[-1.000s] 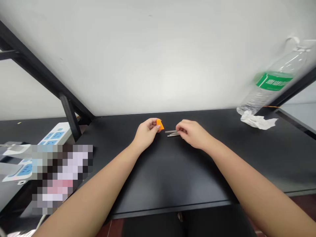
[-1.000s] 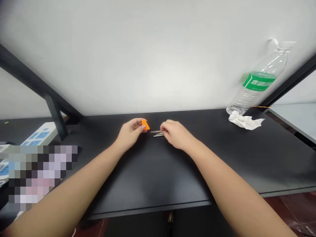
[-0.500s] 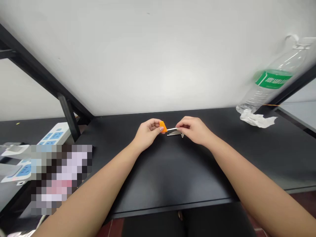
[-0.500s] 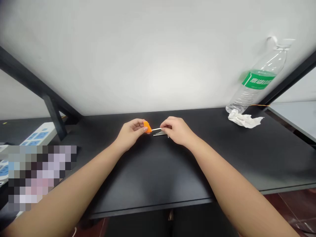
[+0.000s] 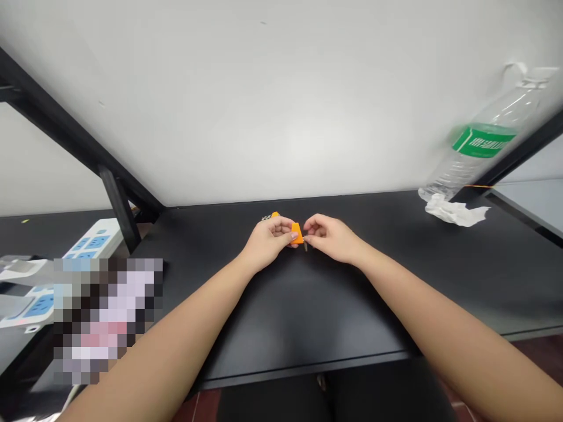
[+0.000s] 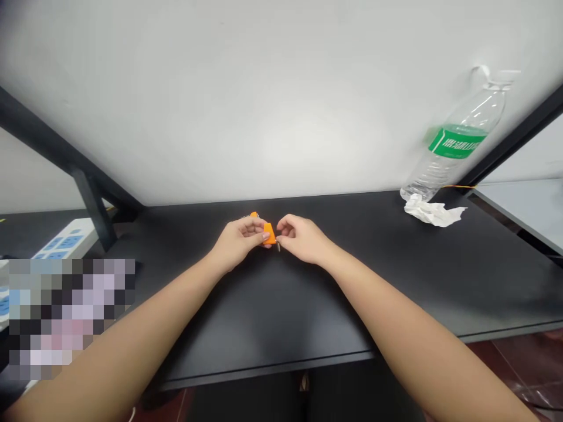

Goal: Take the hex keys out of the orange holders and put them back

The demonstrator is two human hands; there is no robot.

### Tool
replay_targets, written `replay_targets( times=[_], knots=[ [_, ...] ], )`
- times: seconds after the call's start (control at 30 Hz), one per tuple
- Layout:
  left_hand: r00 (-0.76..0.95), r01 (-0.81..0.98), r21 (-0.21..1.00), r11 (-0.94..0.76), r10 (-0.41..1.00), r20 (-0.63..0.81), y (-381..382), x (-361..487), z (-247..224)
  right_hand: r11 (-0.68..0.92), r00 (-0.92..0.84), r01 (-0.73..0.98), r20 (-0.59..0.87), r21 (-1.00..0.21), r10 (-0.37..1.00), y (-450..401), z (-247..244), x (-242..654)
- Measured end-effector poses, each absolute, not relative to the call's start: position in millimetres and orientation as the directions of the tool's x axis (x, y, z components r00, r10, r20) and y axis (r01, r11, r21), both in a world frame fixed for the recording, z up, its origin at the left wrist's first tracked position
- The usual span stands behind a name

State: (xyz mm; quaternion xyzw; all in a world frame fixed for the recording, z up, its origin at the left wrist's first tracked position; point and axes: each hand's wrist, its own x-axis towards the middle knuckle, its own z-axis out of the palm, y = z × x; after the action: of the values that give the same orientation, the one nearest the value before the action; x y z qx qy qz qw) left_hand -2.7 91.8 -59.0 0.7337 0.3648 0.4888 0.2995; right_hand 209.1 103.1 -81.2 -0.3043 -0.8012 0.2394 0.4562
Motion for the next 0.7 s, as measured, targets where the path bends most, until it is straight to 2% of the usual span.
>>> replay_targets(
  times=[0.07, 0.13, 0.37, 0.57, 0.63, 0.7],
  knots=[
    [0.242, 0.229, 0.790, -0.569, 0.819, 0.520, 93.8, -3.7, -59.5, 0.752, -0.391, 0.506, 0.665, -0.423, 0.637, 106.1, -80.5, 217.2],
    [0.227, 0.228, 0.778, -0.585, 0.809, 0.542, 94.5, -4.0, -59.2, 0.731, -0.445, 0.642, 0.664, -0.232, 0.601, 108.3, -80.2, 223.3],
    [0.212, 0.232, 0.761, -0.606, 0.795, 0.569, 92.7, -2.8, -56.9, 0.638, -0.554, 0.763, 0.613, 0.105, 0.563, 100.9, -78.1, 219.0],
    [0.183, 0.247, 0.769, -0.590, 0.808, 0.561, 92.3, -4.7, -55.9, 0.575, -0.564, 0.790, 0.617, 0.211, 0.549, 101.0, -78.3, 214.6],
    [0.172, 0.246, 0.765, -0.595, 0.804, 0.570, 92.1, -5.1, -55.3, 0.573, -0.552, 0.795, 0.630, 0.200, 0.546, 101.5, -77.8, 216.4],
    [0.159, 0.247, 0.759, -0.602, 0.798, 0.581, 92.2, -5.5, -55.0, 0.585, -0.510, 0.801, 0.659, 0.128, 0.553, 100.8, -75.6, 220.6]
  ],
)
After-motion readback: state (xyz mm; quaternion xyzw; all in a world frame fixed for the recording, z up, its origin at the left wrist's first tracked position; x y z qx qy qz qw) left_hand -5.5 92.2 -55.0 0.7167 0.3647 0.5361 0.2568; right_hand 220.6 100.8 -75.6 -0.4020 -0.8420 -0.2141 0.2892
